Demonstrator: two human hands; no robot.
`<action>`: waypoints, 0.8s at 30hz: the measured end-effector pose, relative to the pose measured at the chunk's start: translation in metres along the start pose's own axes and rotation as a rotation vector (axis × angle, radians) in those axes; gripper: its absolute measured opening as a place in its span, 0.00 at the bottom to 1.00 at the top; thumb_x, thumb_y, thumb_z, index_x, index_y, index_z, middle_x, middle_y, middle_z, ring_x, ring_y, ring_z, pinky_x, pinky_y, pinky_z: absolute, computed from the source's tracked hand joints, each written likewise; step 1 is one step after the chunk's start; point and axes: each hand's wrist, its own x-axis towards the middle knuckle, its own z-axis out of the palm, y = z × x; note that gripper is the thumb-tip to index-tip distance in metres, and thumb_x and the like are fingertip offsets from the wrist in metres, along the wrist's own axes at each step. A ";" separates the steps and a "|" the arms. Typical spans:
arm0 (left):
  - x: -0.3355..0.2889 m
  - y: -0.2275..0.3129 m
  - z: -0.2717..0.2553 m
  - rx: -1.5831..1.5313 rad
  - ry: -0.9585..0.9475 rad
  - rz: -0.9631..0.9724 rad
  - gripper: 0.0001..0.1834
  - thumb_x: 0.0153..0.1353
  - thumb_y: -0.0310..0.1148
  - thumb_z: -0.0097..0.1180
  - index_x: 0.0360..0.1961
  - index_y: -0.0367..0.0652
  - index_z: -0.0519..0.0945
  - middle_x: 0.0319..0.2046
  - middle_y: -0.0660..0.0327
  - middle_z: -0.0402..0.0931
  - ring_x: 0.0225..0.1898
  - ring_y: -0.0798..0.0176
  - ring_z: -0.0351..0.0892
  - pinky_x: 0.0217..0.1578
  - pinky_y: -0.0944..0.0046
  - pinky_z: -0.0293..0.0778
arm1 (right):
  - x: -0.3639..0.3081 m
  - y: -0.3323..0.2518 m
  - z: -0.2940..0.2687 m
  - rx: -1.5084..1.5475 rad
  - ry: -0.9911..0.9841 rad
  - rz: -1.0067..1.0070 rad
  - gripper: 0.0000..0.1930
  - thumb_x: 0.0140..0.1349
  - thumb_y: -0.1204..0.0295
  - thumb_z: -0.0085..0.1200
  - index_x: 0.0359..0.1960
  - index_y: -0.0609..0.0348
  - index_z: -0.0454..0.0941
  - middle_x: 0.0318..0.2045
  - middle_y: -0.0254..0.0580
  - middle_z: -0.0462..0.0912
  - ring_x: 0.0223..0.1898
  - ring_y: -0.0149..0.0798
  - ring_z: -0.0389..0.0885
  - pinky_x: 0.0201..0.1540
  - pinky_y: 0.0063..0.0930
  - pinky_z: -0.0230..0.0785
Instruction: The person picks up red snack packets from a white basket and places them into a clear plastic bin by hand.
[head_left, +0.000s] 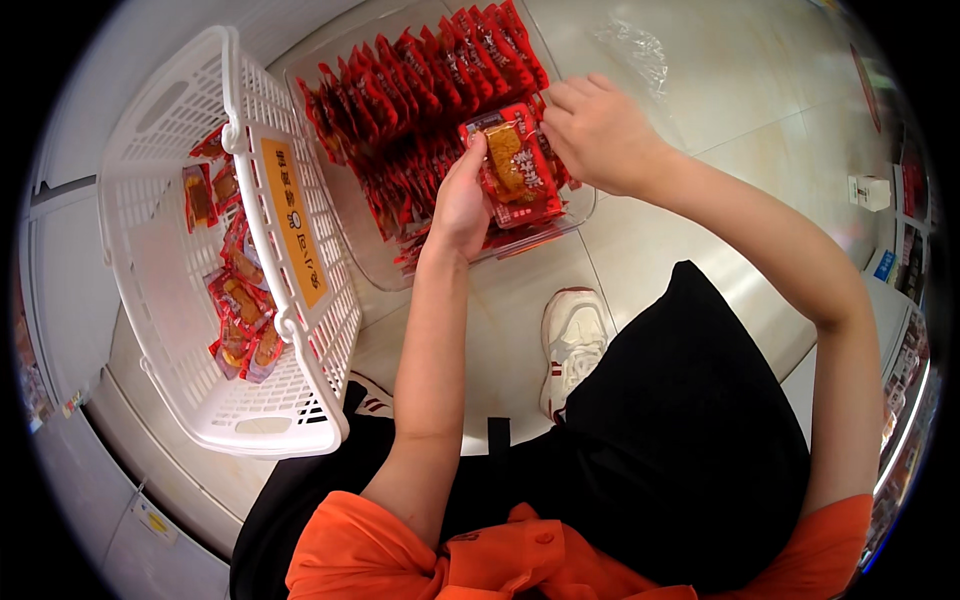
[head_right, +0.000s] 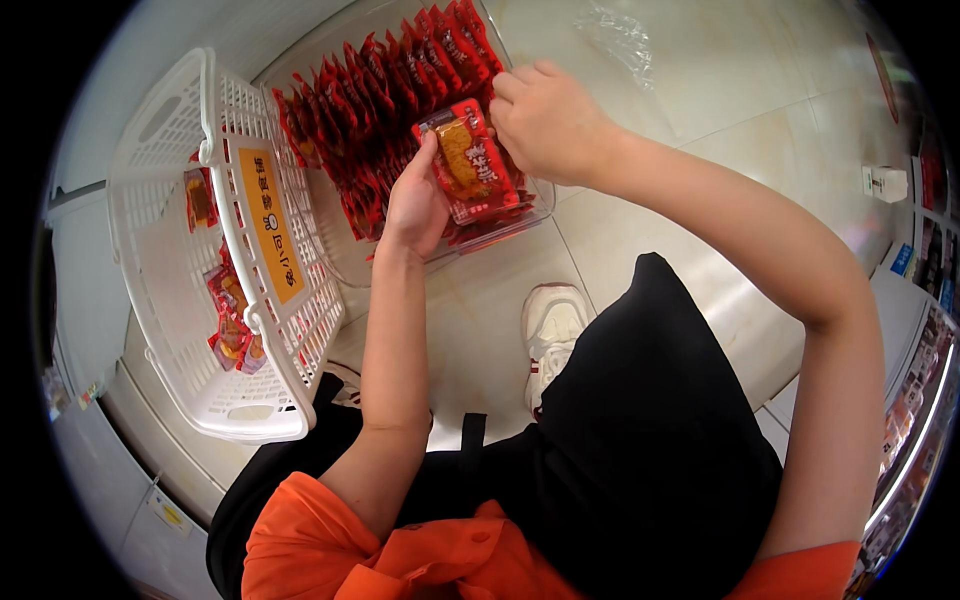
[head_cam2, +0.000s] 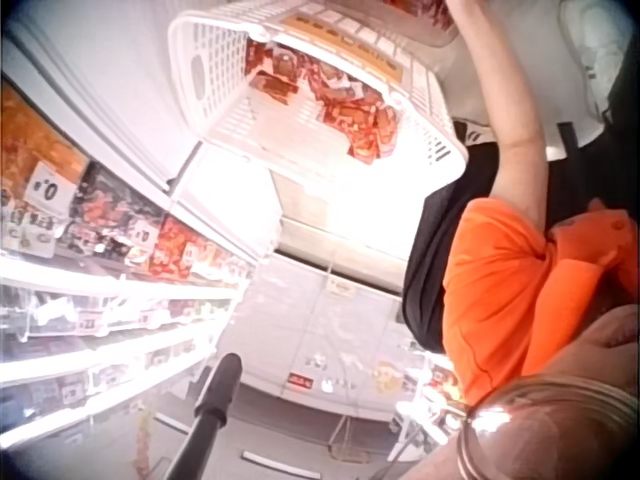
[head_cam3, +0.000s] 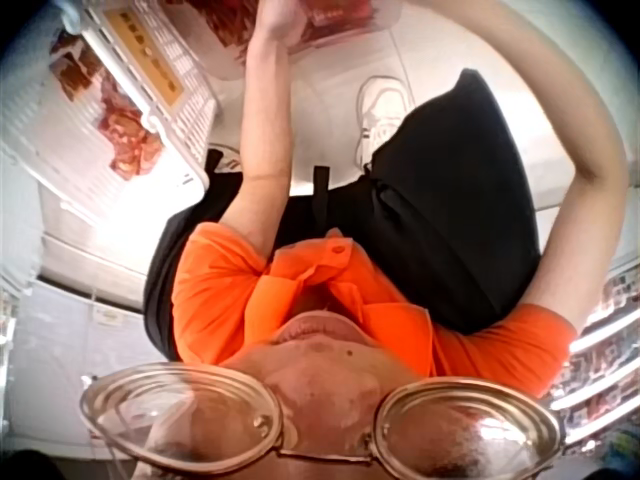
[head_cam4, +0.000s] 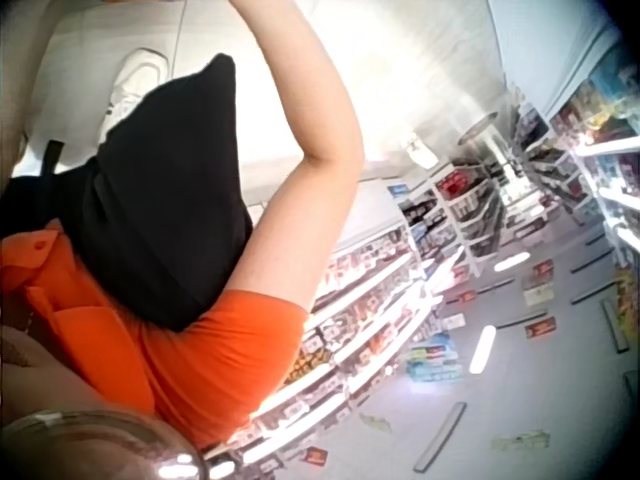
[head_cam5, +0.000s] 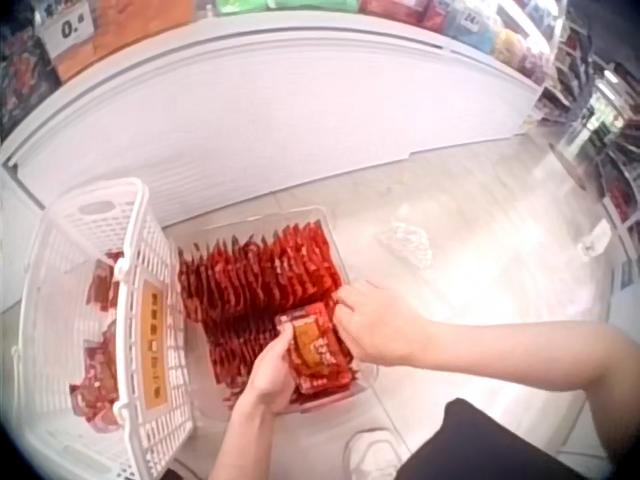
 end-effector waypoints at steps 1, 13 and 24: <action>-0.001 0.001 0.001 0.004 0.016 0.007 0.23 0.72 0.43 0.34 0.55 0.36 0.69 0.52 0.59 0.72 0.52 0.63 0.73 0.55 0.60 0.68 | 0.003 -0.001 -0.003 0.032 0.041 0.037 0.06 0.54 0.72 0.54 0.25 0.61 0.75 0.28 0.40 0.73 0.33 0.42 0.73 0.39 0.36 0.64; 0.001 0.000 0.003 0.167 0.218 0.163 0.16 0.70 0.41 0.38 0.51 0.42 0.67 0.45 0.62 0.73 0.45 0.66 0.74 0.48 0.60 0.70 | 0.040 -0.011 -0.028 0.527 -0.404 0.560 0.14 0.57 0.67 0.51 0.18 0.65 0.73 0.15 0.46 0.74 0.18 0.41 0.71 0.27 0.34 0.65; 0.003 -0.016 -0.001 0.726 0.092 0.326 0.21 0.55 0.29 0.62 0.49 0.41 0.70 0.45 0.62 0.70 0.40 0.73 0.72 0.39 0.70 0.72 | 0.025 0.003 -0.003 -0.073 -0.267 0.228 0.07 0.46 0.74 0.53 0.13 0.58 0.75 0.14 0.45 0.76 0.25 0.44 0.76 0.43 0.35 0.61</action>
